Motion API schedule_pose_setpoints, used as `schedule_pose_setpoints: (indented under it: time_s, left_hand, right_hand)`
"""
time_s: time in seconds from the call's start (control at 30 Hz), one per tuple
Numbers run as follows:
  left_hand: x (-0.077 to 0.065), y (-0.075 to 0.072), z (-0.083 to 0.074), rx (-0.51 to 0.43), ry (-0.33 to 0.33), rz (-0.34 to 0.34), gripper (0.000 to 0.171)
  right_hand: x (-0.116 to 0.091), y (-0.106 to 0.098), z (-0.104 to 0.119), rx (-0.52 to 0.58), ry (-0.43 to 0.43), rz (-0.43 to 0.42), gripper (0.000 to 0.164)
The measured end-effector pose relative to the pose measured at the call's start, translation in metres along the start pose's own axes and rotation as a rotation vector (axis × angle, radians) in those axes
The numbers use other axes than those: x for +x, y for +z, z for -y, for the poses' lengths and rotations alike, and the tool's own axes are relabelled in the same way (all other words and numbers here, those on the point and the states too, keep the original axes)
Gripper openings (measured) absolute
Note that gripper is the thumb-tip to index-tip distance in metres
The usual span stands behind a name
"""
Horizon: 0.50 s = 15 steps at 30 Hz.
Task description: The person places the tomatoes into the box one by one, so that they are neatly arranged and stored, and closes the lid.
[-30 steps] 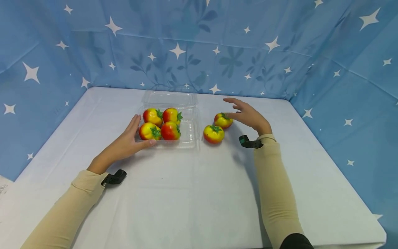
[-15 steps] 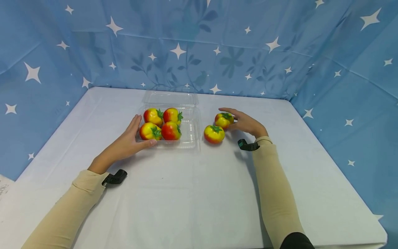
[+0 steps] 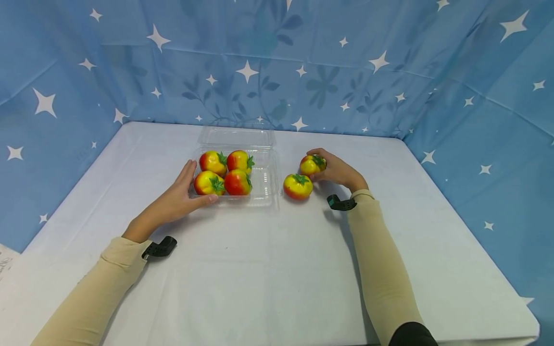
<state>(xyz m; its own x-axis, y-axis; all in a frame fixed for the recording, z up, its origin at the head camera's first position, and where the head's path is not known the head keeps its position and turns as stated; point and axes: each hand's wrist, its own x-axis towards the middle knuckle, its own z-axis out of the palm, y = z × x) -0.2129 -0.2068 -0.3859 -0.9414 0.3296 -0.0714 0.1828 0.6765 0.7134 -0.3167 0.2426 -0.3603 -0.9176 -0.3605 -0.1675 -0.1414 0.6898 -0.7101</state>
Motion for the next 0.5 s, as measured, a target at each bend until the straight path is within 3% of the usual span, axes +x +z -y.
schedule_pose_setpoints:
  time_s: [0.27, 0.5]
  left_hand:
    - [-0.0002, -0.0001, 0.0005, -0.004, 0.001, -0.001, 0.125]
    - [-0.0012, -0.0011, -0.0011, -0.002, 0.003, -0.001, 0.124]
  right_hand:
    - [0.0000, 0.0003, 0.0007, -0.020, 0.034, -0.145, 0.071]
    - [-0.0035, -0.0048, 0.0078, 0.028, -0.019, -0.213, 0.069]
